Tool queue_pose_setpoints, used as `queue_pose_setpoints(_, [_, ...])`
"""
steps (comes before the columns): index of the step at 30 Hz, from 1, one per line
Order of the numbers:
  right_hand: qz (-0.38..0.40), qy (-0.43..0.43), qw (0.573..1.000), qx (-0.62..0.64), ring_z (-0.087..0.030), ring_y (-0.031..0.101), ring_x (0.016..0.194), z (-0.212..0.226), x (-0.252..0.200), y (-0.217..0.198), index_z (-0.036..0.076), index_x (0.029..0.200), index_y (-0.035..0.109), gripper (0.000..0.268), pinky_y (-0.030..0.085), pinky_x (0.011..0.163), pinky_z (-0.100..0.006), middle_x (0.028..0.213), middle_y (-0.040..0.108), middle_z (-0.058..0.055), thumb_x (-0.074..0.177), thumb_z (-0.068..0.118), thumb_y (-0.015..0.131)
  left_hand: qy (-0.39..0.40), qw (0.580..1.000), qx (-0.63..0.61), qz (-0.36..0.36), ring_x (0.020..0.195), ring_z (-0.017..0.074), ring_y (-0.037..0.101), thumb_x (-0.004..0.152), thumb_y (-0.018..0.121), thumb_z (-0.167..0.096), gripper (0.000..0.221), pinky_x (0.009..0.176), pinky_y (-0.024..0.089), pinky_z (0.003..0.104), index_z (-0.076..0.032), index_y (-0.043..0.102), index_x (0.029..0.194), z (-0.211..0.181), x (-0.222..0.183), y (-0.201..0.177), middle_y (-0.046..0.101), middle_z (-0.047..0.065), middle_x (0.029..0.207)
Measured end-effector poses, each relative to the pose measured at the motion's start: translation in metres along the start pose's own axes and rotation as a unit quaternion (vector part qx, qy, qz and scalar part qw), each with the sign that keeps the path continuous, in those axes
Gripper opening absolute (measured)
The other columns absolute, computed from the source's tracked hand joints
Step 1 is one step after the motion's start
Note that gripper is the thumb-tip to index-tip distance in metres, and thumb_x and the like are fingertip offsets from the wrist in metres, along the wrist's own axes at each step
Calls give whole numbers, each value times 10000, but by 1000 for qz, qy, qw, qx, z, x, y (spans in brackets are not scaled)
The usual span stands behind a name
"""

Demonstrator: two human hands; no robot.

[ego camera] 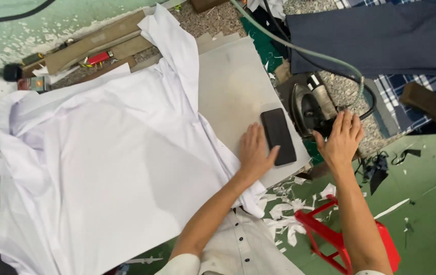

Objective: Ironing a white shirt on a flat pressing table using a steam iron and repositioning the garment as needed.

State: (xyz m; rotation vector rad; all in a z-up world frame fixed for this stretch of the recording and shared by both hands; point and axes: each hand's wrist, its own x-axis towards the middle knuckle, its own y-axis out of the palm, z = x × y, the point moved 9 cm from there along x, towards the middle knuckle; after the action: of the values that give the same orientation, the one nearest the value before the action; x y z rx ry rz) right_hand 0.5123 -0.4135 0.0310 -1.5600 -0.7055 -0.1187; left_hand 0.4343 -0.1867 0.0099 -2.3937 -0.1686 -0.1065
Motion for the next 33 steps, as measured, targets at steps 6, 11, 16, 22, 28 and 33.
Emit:
queue_pose_setpoints(6, [74,-43,996,26,-324,569,1377,-27,2,33,-47,1357,693,575,286,1186,-490,1302,721,-193,1052,440,659,-110,985,120,66,1565,443,79,929,548,-572,964,1221,77,626,101,268,1559,-16,34,90,155,334,1657])
queue_pose_setpoints(11, [240,13,969,64,-340,701,1157,-51,41,88,96,1300,724,469,529,947,-496,1158,762,-126,986,443,698,-127,972,177,89,1329,439,372,888,653,-310,778,1034,318,560,-202,339,1591,31,34,131,359,311,1488])
queue_pose_setpoints(16, [359,116,891,253,-566,628,1116,-45,82,141,-93,1330,652,652,512,898,-647,1152,681,-380,905,383,786,-42,996,63,51,1019,380,505,851,641,-384,670,841,440,447,-225,536,1493,2,-1,38,523,235,1109])
queue_pose_setpoints(22, [430,262,780,372,-303,636,771,-37,80,145,3,1258,614,389,503,595,-455,942,671,-186,945,172,772,-160,982,11,103,1309,331,393,942,562,-451,657,1084,384,533,-329,379,1561,49,-132,-120,400,205,1493])
queue_pose_setpoints(28, [417,236,830,286,-345,640,713,32,78,25,-22,1164,603,383,508,580,-518,961,673,-213,1046,312,748,-269,948,147,-90,1194,403,469,917,670,-373,648,969,478,553,-215,496,1521,206,-294,-235,497,282,1373])
queue_pose_setpoints(33, [384,117,894,202,-459,612,1137,178,52,-119,65,1538,535,705,494,902,-593,1316,642,-256,951,429,673,-239,852,351,-305,950,398,515,882,756,-323,587,848,525,505,-139,627,1424,250,-388,-348,538,251,1136])
